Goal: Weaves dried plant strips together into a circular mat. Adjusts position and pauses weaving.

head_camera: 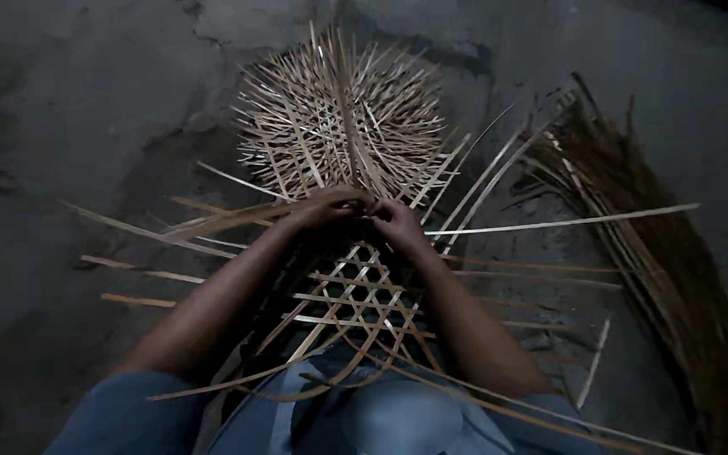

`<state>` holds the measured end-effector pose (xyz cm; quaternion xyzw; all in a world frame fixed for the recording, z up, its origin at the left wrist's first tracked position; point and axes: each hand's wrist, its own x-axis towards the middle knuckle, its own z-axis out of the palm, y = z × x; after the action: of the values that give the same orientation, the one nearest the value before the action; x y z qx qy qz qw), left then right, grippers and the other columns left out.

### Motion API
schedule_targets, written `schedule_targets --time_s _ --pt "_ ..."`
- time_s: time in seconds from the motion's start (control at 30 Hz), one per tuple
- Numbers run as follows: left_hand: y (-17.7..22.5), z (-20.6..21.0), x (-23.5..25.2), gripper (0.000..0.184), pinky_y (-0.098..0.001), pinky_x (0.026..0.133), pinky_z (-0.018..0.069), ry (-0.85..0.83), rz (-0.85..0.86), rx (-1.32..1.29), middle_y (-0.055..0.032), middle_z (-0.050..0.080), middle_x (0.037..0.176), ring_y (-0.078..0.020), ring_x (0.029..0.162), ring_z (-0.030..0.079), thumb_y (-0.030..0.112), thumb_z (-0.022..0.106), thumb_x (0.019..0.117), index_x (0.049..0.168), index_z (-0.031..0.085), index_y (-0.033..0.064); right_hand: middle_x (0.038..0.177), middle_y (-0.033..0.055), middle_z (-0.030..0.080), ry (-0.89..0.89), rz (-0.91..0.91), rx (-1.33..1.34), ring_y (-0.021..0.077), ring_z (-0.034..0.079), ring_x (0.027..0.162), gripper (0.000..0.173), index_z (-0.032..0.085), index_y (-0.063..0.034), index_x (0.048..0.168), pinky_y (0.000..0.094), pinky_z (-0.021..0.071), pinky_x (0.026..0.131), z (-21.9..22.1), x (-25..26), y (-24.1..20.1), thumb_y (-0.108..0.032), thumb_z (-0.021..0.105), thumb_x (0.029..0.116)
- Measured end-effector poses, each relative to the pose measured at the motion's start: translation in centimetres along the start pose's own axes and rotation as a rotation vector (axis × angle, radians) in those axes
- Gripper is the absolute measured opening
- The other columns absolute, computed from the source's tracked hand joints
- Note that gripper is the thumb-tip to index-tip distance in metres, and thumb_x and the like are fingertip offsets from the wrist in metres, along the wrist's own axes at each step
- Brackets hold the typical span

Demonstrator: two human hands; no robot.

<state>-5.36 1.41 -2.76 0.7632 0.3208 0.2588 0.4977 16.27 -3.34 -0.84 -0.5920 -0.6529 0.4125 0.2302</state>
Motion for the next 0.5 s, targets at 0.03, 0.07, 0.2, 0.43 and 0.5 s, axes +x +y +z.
schedule_targets --time_s 0.03,0.07,0.2,0.43,0.5 --pt "1.0 0.2 0.2 0.021 -0.0432 0.099 0.0535 0.013 -0.075 0.079 -0.0019 0.071 0.118 -0.0134 0.109 0.067 0.015 0.062 0.1008 0.118 0.073 0.0151 0.101 0.0121 0.071 0.035 0.037 -0.023 0.0222 0.069 0.092 0.024 0.071 -0.0038 0.11 0.0462 0.0568 0.087 0.2 -0.2 -0.5 -0.022 0.073 0.0946" --pt "1.9 0.4 0.5 0.02 -0.0452 0.094 0.0561 0.024 -0.169 0.132 -0.0019 0.073 0.112 -0.0144 0.101 0.069 0.017 0.063 0.101 0.118 0.073 0.0173 0.099 0.0115 0.072 0.07 0.059 -0.041 0.022 0.07 0.09 0.024 0.071 -0.0044 0.107 0.0463 0.0578 0.085 0.3 -0.4 -0.8 -0.022 0.076 0.0916" --pt "3.1 0.9 1.8 0.02 -0.0515 0.087 0.0553 0.052 -0.358 0.131 -0.0065 0.073 0.103 -0.0211 0.092 0.069 0.02 0.063 0.1018 0.119 0.072 0.017 0.097 0.0114 0.069 0.275 -0.018 -0.006 0.0222 0.068 0.088 0.033 0.069 -0.0033 0.1 0.0453 0.0579 0.082 -0.7 -1.7 0.2 -0.03 0.083 0.0861" --pt "3.6 2.1 2.5 0.019 -0.0402 0.084 0.057 0.005 -0.199 0.07 -0.0041 0.071 0.107 -0.0136 0.089 0.067 0.016 0.063 0.1013 0.119 0.071 0.0144 0.118 0.0141 0.071 0.361 0.317 0.492 0.0175 0.073 0.079 0.037 0.052 -0.0006 0.142 0.0334 0.0632 0.07 -6.9 -0.8 2.0 -0.007 0.05 0.1052" --pt "3.9 2.7 3.1 0.021 -0.0434 0.084 0.0575 -0.009 -0.176 0.127 -0.0032 0.073 0.105 -0.015 0.089 0.069 0.015 0.064 0.0999 0.119 0.071 0.0167 0.115 0.0108 0.069 0.16 0.358 0.574 0.0161 0.071 0.079 0.04 0.051 -0.0062 0.144 0.0303 0.0612 0.067 -8.0 0.0 2.3 -0.013 0.055 0.1055"
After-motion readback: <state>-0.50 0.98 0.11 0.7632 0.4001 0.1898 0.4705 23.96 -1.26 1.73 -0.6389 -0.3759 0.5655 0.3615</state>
